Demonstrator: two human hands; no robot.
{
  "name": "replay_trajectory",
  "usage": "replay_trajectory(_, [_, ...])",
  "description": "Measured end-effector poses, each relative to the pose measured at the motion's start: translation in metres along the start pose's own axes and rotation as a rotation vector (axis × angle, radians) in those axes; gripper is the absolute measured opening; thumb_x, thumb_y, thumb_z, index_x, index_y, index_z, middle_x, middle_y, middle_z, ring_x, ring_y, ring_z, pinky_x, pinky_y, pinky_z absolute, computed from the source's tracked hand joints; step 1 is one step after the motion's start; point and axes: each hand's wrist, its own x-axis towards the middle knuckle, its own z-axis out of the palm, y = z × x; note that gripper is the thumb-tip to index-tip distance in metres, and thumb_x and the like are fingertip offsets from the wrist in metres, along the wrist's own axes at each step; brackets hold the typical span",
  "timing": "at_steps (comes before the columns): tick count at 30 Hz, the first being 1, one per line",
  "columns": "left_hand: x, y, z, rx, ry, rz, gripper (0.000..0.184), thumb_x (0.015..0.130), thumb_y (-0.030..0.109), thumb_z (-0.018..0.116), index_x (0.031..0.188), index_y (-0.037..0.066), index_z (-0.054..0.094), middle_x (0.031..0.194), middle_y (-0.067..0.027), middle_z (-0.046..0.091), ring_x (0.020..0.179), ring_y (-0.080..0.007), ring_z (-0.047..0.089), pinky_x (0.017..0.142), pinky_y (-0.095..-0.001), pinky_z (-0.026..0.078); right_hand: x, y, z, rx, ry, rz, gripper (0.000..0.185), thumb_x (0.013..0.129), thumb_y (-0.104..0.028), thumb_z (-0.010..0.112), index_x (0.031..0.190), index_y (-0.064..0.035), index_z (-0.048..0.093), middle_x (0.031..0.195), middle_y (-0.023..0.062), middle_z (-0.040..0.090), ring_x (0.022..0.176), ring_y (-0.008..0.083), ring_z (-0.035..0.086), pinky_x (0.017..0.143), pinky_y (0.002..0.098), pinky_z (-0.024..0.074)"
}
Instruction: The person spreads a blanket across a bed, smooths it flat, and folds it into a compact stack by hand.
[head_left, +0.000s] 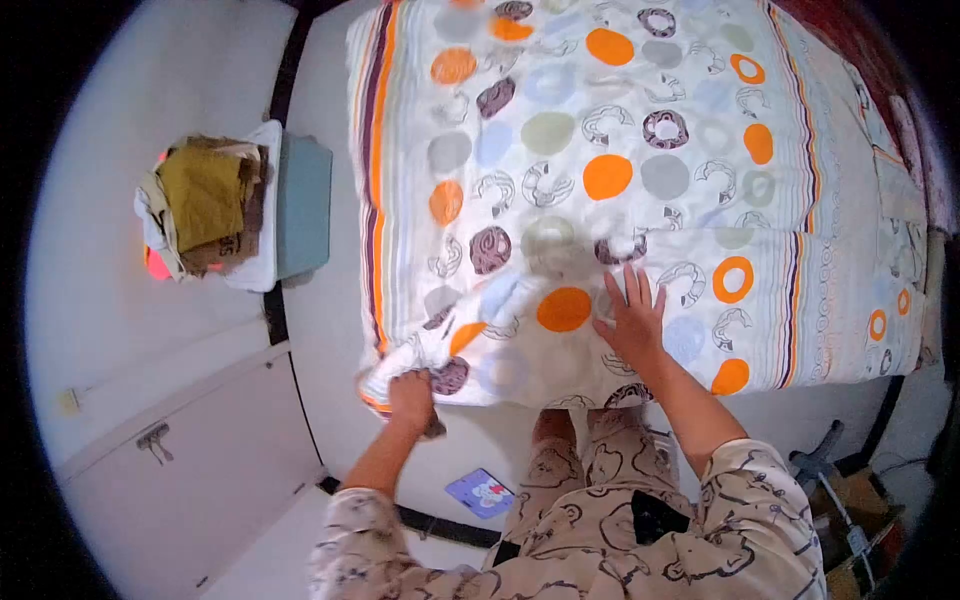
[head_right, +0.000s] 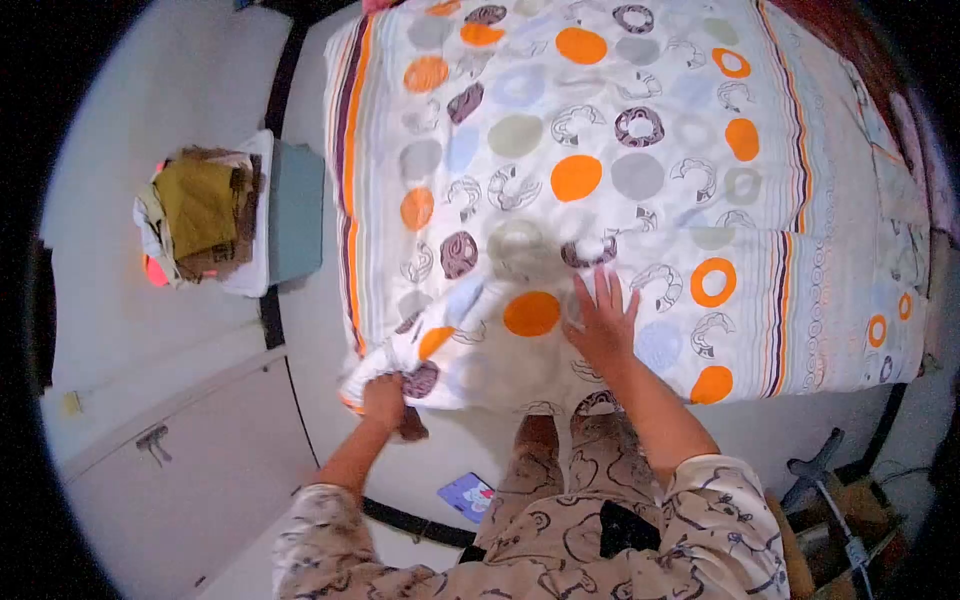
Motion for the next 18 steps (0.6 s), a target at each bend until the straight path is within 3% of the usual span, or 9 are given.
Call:
replay_trajectory(3, [0.014, 0.018, 0.056, -0.172, 0.240, -0.141, 0.046, 0.067, 0.020, 0.062, 0.109, 0.006, 0.048, 0.105, -0.0168, 0.053, 0.105, -0.0273, 0.049, 0.085, -0.0403, 0.039, 0.007, 0.014, 0.019, -0.049, -0.034, 0.042, 0.077, 0.068, -0.037, 0.067, 0.133, -0.0185, 0.031, 0.141, 0.0128, 0.018, 0.131, 0.0289, 0.015, 0.099, 0.0620, 0.0114])
replay_trajectory(6, [0.002, 0.016, 0.040, -0.565, 0.277, -0.096, 0.044, 0.067, 0.011, 0.060, 0.108, 0.002, 0.048, 0.103, -0.0161, 0.051, 0.101, -0.0331, 0.046, 0.087, -0.0437, 0.035, 0.018, -0.006, -0.008, -0.030, -0.085, 0.094, 0.072, 0.065, -0.032, 0.069, 0.128, -0.0157, 0.038, 0.134, 0.0117, 0.031, 0.127, 0.0288, 0.024, 0.096, 0.0626, 0.0172])
replay_trajectory(7, [0.001, 0.016, 0.040, -0.566, 0.280, -0.097, 0.044, 0.067, 0.011, 0.060, 0.108, 0.002, 0.048, 0.103, -0.0161, 0.051, 0.101, -0.0331, 0.046, 0.087, -0.0437, 0.035, 0.021, -0.003, -0.013, -0.031, -0.083, 0.093, 0.072, 0.065, -0.032, 0.069, 0.128, -0.0157, 0.038, 0.134, 0.0117, 0.031, 0.127, 0.0288, 0.024, 0.096, 0.0626, 0.0172])
replay_trajectory(9, [-0.009, 0.018, 0.050, -0.784, 0.524, -0.133, 0.042, 0.065, 0.005, 0.061, 0.104, 0.000, 0.047, 0.098, -0.0145, 0.052, 0.097, -0.0324, 0.047, 0.085, -0.0411, 0.036, 0.026, 0.005, -0.013, 0.105, -0.099, 0.145, 0.067, 0.066, -0.025, 0.067, 0.127, -0.0150, 0.040, 0.121, 0.0117, 0.044, 0.115, 0.0298, 0.039, 0.092, 0.0541, 0.0292])
replay_trajectory(11, [-0.009, 0.031, 0.049, -0.777, 0.591, -0.103, 0.049, 0.065, 0.005, 0.064, 0.108, -0.001, 0.044, 0.103, -0.0162, 0.047, 0.095, -0.0322, 0.046, 0.086, -0.0388, 0.038, 0.033, 0.013, -0.006, 0.221, -0.014, 0.107, 0.065, 0.068, -0.022, 0.066, 0.127, -0.0149, 0.040, 0.114, 0.0122, 0.047, 0.109, 0.0303, 0.044, 0.089, 0.0488, 0.0342])
replay_trajectory(13, [0.001, 0.057, 0.008, -1.037, 0.749, -0.253, 0.061, 0.067, 0.011, 0.067, 0.119, -0.001, 0.038, 0.118, -0.0212, 0.038, 0.103, -0.0361, 0.043, 0.089, -0.0401, 0.038, 0.039, 0.013, -0.003, 0.340, 0.080, 0.071, 0.063, 0.069, -0.019, 0.065, 0.127, -0.0148, 0.039, 0.108, 0.0127, 0.051, 0.102, 0.0308, 0.049, 0.085, 0.0434, 0.0393])
replay_trajectory(15, [0.026, 0.073, -0.012, -0.838, 0.755, -0.335, 0.074, 0.066, 0.014, 0.071, 0.126, -0.001, 0.030, 0.130, -0.0276, 0.020, 0.115, -0.0402, 0.035, 0.094, -0.0412, 0.035, 0.040, -0.007, -0.014, 0.455, 0.035, 0.156, 0.059, 0.072, -0.017, 0.063, 0.126, -0.0140, 0.039, 0.103, 0.0154, 0.053, 0.093, 0.0322, 0.053, 0.078, 0.0374, 0.0439])
replay_trajectory(16, [0.031, 0.076, -0.020, -0.870, 0.732, -0.398, 0.078, 0.066, 0.014, 0.071, 0.129, -0.001, 0.028, 0.132, -0.0281, 0.021, 0.121, -0.0412, 0.028, 0.098, -0.0419, 0.032, 0.043, -0.013, -0.022, 0.399, -0.036, 0.206, 0.059, 0.071, -0.017, 0.064, 0.125, -0.0130, 0.038, 0.101, 0.0153, 0.053, 0.091, 0.0319, 0.054, 0.076, 0.0385, 0.0451])
replay_trajectory(18, [0.042, 0.055, -0.005, -0.925, 0.671, -0.479, 0.077, 0.066, 0.015, 0.071, 0.129, -0.001, 0.029, 0.131, -0.0278, 0.024, 0.119, -0.0401, 0.031, 0.097, -0.0414, 0.033, 0.054, -0.008, -0.017, 0.328, -0.069, 0.229, 0.059, 0.071, -0.019, 0.064, 0.124, -0.0139, 0.039, 0.100, 0.0152, 0.054, 0.091, 0.0318, 0.055, 0.076, 0.0384, 0.0455])
